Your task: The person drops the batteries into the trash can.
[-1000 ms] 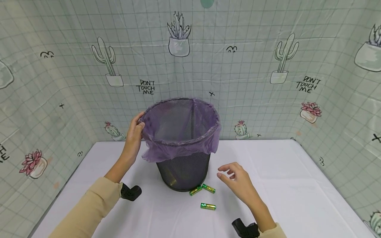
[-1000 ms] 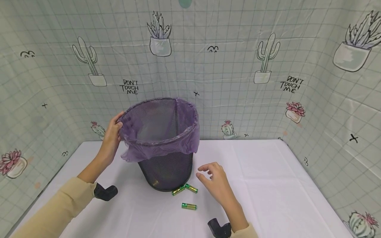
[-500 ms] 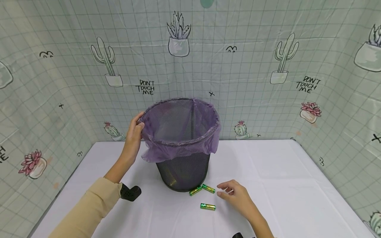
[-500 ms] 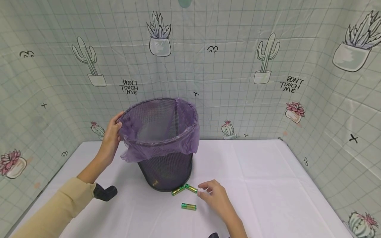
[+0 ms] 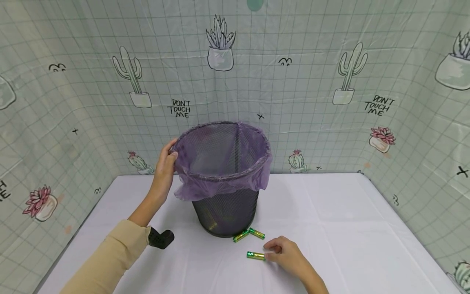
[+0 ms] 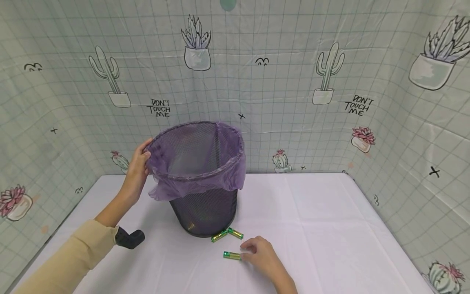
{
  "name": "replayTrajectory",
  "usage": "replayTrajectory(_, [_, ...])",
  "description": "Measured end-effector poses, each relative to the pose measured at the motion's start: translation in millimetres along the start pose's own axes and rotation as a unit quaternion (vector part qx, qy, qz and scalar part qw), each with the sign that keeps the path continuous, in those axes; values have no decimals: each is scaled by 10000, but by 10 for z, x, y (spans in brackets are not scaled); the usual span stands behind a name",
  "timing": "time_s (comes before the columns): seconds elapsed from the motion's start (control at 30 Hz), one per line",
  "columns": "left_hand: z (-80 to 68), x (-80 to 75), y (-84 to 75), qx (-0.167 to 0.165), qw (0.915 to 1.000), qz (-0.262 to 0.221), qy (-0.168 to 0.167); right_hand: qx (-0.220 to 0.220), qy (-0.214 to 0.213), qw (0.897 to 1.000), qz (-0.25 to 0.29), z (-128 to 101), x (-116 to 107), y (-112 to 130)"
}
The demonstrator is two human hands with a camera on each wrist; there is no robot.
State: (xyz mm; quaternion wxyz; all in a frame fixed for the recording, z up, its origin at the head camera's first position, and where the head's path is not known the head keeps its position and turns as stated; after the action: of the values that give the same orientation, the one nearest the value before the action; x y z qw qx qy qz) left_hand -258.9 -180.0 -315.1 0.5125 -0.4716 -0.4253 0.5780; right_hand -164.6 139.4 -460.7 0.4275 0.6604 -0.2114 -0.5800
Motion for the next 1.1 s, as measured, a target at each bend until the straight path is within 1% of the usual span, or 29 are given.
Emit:
replayTrajectory(0.17, [0, -6, -5, 0, 10000, -21, 14, -133, 79, 9999, 27, 4, 35, -26])
replayTrajectory(0.33, [-7, -14, -4, -13, 10000, 6, 18, -112, 148, 9998, 83, 2, 51, -40])
replayTrajectory(0.73, [3, -8, 12, -4, 10000, -28, 8, -42, 190, 9998, -43, 9, 80, -80])
replayTrajectory(1.0, [10, -8, 17, -2, 10000, -35, -4, -76, 148, 9998, -86, -6, 94, -77])
replayTrajectory(1.1, [10, -4, 19, -17, 10000, -15, -20, -151, 149, 9996, -169, -7, 97, -82])
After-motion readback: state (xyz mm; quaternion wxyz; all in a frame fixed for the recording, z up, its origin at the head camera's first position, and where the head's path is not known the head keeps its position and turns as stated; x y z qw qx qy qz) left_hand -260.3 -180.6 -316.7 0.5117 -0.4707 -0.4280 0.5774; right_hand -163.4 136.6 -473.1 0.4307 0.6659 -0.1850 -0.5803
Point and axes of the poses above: each hand's wrist, its own z-axis towards the middle knuckle, its own x-axis out of the palm, y = z × x, the point moved 1 cm from there along z, towards the middle knuckle, and after that the axes turned 8 degrees about -x, right-handed, at the moved point
